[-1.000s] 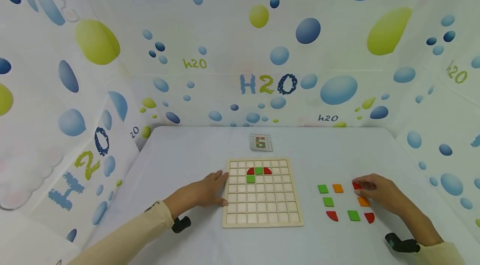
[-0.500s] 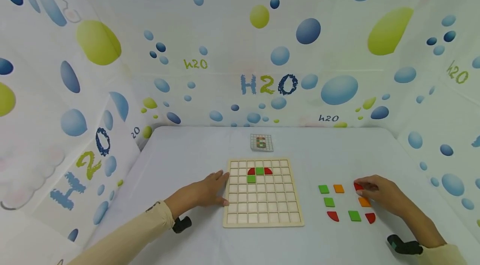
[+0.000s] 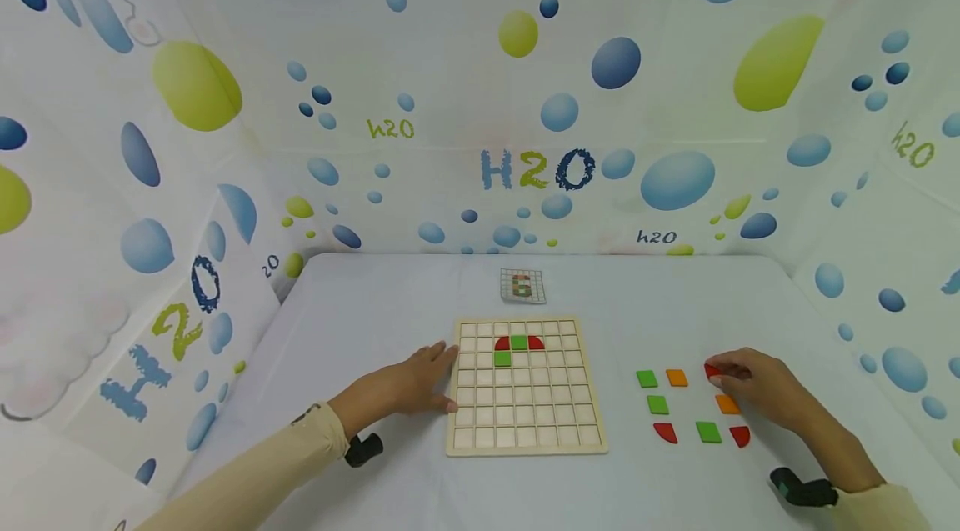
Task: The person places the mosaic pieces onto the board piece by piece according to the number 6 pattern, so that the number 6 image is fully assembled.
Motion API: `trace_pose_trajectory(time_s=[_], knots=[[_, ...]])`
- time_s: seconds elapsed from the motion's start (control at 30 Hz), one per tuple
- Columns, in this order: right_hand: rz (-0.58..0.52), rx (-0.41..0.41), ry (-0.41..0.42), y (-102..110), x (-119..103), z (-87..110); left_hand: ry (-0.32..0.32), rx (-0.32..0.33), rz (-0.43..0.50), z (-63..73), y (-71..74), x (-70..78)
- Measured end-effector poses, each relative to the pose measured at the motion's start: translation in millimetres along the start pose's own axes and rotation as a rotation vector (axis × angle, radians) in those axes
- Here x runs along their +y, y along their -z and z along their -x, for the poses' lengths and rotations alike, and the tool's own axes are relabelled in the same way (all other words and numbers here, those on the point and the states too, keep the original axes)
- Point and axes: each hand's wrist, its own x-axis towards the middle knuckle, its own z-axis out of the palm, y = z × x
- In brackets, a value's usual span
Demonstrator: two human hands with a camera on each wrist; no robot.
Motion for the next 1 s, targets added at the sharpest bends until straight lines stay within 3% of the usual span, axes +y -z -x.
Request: trace_pose_trajectory(time_s=[0.23, 0.53, 1.0], knots=[[-0.017, 0.010, 0.007, -2.3, -19.2, -3.8, 0.002, 0.006, -0.008, 0.7, -0.9, -0.8], [-0.019, 0.042, 0.077, -8.7, -55.3, -13.3, -0.001, 0.009, -0.011, 0.5, 0.2, -1.2], [-0.039, 0.031, 0.074, -36.0, -104.1, -31.8, 0.004, 0.006, -0.018, -3.7, -1.6, -1.2]])
